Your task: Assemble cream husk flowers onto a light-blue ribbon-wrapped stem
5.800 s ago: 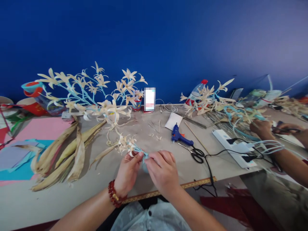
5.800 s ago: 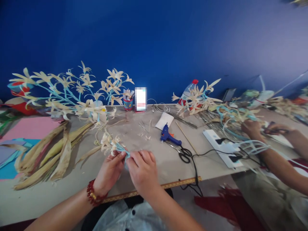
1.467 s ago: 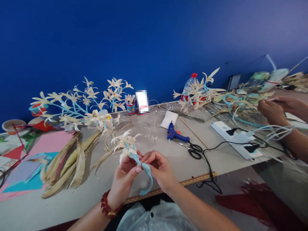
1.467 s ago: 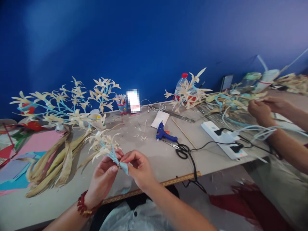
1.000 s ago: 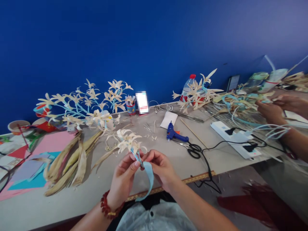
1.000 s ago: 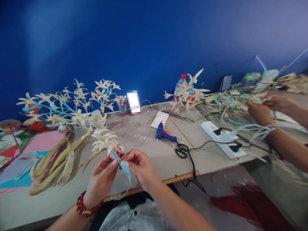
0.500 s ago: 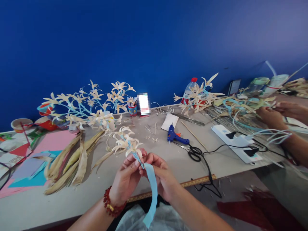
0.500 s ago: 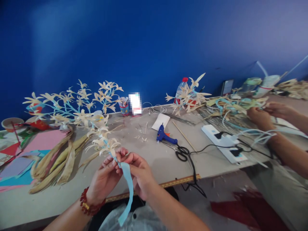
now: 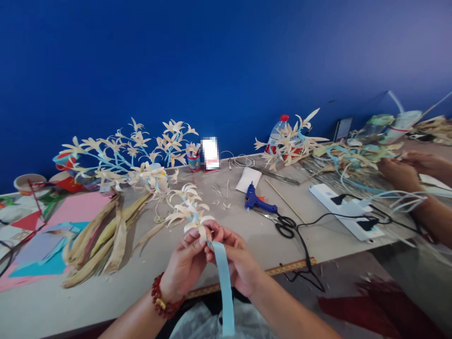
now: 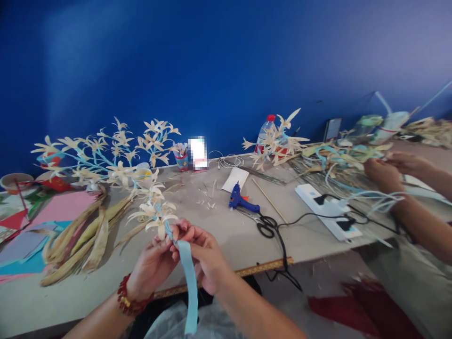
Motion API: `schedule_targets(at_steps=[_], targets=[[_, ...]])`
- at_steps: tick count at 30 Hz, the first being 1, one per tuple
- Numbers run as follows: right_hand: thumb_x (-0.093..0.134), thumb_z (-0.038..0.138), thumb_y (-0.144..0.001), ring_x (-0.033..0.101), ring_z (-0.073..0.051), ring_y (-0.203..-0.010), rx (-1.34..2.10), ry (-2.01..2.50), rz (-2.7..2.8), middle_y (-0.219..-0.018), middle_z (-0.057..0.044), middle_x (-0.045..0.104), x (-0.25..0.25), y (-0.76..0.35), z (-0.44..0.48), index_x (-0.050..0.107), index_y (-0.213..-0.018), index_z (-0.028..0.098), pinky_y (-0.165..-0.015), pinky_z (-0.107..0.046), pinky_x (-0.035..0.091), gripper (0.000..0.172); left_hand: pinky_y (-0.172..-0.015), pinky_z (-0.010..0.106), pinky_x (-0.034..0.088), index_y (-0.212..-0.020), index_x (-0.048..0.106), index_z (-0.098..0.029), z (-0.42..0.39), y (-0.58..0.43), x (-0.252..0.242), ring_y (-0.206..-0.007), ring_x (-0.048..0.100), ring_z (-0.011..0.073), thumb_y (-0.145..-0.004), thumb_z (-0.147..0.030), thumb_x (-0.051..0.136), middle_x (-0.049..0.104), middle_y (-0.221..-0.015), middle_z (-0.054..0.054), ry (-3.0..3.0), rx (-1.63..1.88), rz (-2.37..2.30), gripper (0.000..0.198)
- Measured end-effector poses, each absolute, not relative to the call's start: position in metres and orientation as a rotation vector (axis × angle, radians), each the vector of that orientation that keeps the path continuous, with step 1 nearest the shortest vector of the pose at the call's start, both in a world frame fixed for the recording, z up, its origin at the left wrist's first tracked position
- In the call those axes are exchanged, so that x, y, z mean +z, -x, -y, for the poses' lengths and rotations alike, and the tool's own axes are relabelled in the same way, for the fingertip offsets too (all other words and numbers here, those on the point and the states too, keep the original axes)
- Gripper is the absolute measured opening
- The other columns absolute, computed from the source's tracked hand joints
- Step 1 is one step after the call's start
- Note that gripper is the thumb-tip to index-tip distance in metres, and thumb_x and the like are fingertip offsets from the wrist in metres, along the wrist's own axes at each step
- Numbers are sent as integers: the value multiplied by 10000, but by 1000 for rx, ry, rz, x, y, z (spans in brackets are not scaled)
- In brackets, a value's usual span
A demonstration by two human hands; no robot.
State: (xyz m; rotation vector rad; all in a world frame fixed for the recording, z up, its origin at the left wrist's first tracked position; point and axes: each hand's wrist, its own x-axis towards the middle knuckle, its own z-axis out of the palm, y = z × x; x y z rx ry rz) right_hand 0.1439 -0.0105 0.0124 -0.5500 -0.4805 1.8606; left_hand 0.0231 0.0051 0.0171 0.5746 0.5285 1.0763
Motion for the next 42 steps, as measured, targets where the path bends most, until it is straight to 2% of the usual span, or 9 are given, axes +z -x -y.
schedule_targets(at_steps=[2, 6, 12, 14, 18, 22, 27, 32, 42], targets=[[811, 184, -633, 615, -90, -590, 1765, 562, 523, -673, -6, 676, 12, -143, 11, 592, -645, 156, -590, -171, 477, 221, -557, 179, 461, -728, 688, -157, -4, -25, 19, -577, 528, 61, -682, -229, 772, 656, -868, 30, -609, 1119, -570, 120], [790, 216, -678, 613, -127, -733, 1464, 590, 701, -767, 0, 656, 10, -143, 10, 609, -679, 192, -712, -232, 480, 183, -751, 264, 491, -843, 709, -207, 0, -27, 17, -856, 633, 176, -642, -243, 800, 704, -961, 48, -751, 1306, -734, 224], [687, 255, -794, 597, -174, -799, 1121, 703, 1028, -831, -45, 641, 7, -148, 11, 630, -763, 208, -777, -310, 468, 80, -753, 269, 475, -871, 720, -188, 0, -24, 8, -769, 631, 166, -719, -237, 742, 718, -831, 36, -911, 1363, -916, 162], [693, 264, -787, 595, -176, -804, 1160, 696, 1022, -832, -48, 641, 8, -149, 11, 632, -760, 206, -765, -304, 469, 89, -754, 265, 472, -839, 724, -183, 0, -25, 11, -774, 621, 165, -735, -242, 726, 706, -822, 37, -931, 1383, -888, 120], [773, 253, -697, 602, -138, -704, 1503, 625, 784, -796, -13, 646, 13, -149, 9, 621, -704, 192, -679, -254, 481, 164, -648, 242, 468, -811, 721, -178, 0, -28, 21, -674, 572, 135, -746, -240, 712, 667, -778, 30, -921, 1361, -797, 90], [807, 211, -641, 610, -111, -634, 1728, 563, 559, -730, 12, 652, 15, -148, 6, 599, -662, 176, -631, -213, 473, 212, -593, 225, 451, -808, 719, -173, -2, -28, 26, -659, 543, 117, -729, -224, 725, 653, -858, 37, -844, 1324, -735, 95], [810, 175, -612, 620, -104, -611, 1815, 531, 492, -673, 9, 668, 17, -148, 4, 588, -644, 171, -613, -184, 460, 224, -638, 248, 449, -753, 719, -161, -2, -26, 26, -749, 553, 149, -732, -239, 722, 640, -931, 57, -841, 1310, -708, 81], [787, 157, -622, 616, -101, -565, 1880, 566, 508, -648, 3, 676, 18, -152, 3, 596, -647, 162, -566, -177, 454, 193, -569, 249, 431, -820, 716, -186, 0, -25, 25, -721, 545, 154, -753, -243, 702, 631, -944, 58, -821, 1295, -690, 89], [813, 147, -601, 605, -89, -588, 1866, 530, 487, -663, 8, 668, 14, -149, 2, 591, -649, 163, -622, -180, 463, 228, -638, 242, 418, -747, 703, -160, -4, -24, 27, -717, 505, 132, -775, -251, 678, 591, -905, 40, -887, 1252, -670, 99]])
